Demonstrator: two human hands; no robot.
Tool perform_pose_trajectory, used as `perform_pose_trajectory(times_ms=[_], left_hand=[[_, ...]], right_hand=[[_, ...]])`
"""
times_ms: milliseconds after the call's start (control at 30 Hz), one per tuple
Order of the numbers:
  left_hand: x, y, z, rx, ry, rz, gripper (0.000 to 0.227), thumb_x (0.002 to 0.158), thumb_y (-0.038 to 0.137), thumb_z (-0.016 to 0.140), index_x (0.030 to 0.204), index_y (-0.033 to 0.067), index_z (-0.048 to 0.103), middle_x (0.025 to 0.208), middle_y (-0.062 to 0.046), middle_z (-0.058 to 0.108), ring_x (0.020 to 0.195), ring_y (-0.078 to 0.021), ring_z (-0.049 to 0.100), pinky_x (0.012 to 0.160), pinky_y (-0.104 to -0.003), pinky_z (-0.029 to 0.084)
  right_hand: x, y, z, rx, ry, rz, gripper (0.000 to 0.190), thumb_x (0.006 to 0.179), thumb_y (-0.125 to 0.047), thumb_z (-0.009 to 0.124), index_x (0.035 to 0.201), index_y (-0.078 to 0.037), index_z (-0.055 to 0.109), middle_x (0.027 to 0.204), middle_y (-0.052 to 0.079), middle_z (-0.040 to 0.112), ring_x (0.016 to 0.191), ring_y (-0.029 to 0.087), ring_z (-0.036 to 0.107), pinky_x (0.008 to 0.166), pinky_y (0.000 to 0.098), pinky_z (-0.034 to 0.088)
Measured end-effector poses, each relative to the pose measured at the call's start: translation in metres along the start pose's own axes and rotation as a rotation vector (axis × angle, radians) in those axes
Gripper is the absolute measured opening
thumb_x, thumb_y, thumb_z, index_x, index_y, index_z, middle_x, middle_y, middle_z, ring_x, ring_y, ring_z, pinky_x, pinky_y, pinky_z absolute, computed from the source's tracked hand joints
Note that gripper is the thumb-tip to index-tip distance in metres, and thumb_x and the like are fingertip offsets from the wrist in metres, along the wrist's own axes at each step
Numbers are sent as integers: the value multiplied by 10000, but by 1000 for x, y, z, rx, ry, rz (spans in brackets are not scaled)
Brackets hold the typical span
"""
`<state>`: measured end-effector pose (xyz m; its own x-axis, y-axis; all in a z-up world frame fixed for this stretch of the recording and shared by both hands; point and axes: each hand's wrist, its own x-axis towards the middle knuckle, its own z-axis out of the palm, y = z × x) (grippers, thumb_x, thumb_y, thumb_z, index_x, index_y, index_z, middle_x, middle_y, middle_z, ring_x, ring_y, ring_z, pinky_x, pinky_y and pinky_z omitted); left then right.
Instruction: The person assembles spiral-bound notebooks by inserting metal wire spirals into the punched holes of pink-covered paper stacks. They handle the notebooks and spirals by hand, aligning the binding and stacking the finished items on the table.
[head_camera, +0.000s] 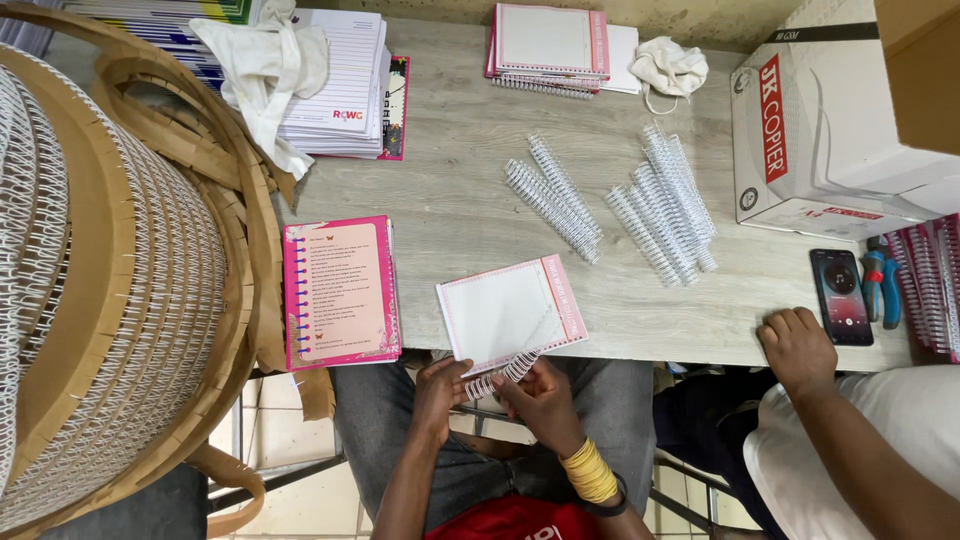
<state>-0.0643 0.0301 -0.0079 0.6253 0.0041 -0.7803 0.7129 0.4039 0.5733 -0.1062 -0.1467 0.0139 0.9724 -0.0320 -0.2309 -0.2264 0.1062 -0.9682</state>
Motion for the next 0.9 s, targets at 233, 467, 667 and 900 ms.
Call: perform_pose_trajectory(times_ms=[233, 467, 667, 900], left_hand=[[4, -2, -2, -54, -85, 39, 172, 879, 96, 788, 975, -36, 733, 919, -178, 777, 718, -289, 717, 647, -438, 661], [1, 2, -2, -50, -87, 31, 156, 875, 93, 797, 930, -20, 706, 887, -173, 748, 691, -287, 693, 643, -426, 657], [3, 1, -4, -54, -79, 13, 248, 862, 115, 812, 1027, -34, 703, 926, -168, 735, 738, -296, 707, 661, -438, 660], [-8, 13, -2, -13, -44, -39, 881, 768, 173, 858, 1529, -109, 515, 1228, -266, 777, 848, -347, 770, 734, -420, 650]], right_hand=[[1, -12, 11, -122, 155, 73, 189, 869, -166, 893, 944, -53, 761, 856, 100, 856, 724, 133, 756, 572, 299, 616], [-3, -9, 17, -306, 223, -119, 191, 890, -221, 882, 988, -91, 783, 846, 15, 817, 713, 74, 712, 589, 253, 590], [-3, -13, 18, -609, 234, -355, 193, 920, -292, 847, 973, -130, 756, 751, -21, 774, 591, 64, 659, 542, 261, 521], [2, 24, -18, 380, -64, -173, 415, 987, -156, 765, 726, -116, 444, 814, 364, 775, 637, 383, 771, 528, 418, 616]])
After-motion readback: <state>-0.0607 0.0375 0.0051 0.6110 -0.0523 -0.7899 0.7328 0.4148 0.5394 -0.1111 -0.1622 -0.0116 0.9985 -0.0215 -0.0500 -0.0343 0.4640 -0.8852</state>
